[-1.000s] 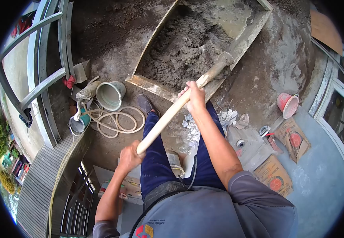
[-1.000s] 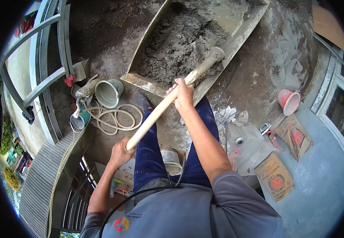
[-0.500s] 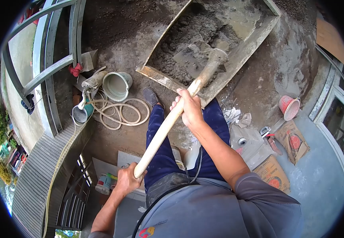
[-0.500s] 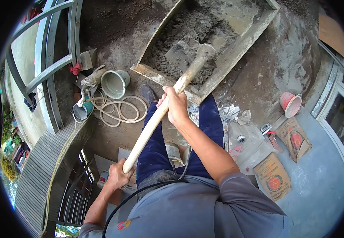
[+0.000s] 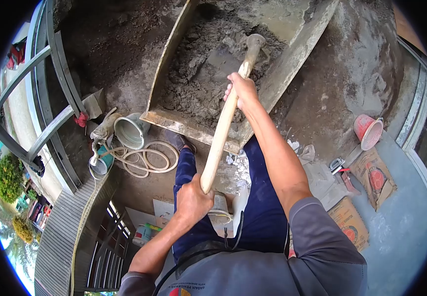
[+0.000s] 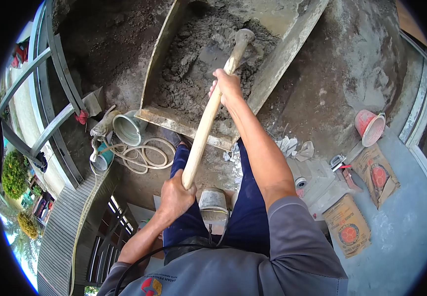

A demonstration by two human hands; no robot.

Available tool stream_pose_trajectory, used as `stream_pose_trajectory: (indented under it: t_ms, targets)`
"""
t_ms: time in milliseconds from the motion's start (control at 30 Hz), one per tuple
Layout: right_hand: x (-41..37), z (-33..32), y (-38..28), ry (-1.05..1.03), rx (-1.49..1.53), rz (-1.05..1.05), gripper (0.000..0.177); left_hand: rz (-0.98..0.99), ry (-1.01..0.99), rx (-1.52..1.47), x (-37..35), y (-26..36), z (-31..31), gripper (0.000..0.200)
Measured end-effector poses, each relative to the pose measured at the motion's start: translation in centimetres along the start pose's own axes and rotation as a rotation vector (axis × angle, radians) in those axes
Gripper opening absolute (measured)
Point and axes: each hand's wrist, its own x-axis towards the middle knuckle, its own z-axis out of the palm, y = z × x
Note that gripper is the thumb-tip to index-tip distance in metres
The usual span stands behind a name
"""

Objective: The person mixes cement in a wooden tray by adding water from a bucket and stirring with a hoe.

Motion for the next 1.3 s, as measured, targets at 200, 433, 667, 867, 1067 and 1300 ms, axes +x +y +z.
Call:
stream_pose_trajectory:
  t_ms: [200,433,667,867,1067,1300]
  targets:
    - [6.5,-3.1,-6.0,-0.009,-0.081,0.013,0.016,0.055,0.036,-0.072,5.4,7.7,4.0,0.029]
    - [3.8,-7.3,-17.1,0.023,-0.186,-0.251,0.022,0.217,0.029,-0.146,7.4,11.7,5.5,0.035]
    - [9.1,-4.7,-15.1,-0.030,-0.342,-0.139,0.016,0.189,0.078,-0.308,7.2,13.4,6.0,0.035]
    - [9.2,-4.2,5.4,-0.154,-0.290,0.249,0.019,-0.022,0.031,-0.247,1.5,5.4,6.0,0.035]
    - [0.5,-1.8,5.6,-0.093,-0.127,0.198,0.017,0.025,-0.060,-0.197,-5.1,0.2,-0.2,0.032]
    - [-16.6,5.0,16.4,0.050,0.175,-0.032,0.013,0.038,0.130,-0.071,-7.7,-28.0,1.4,0.017]
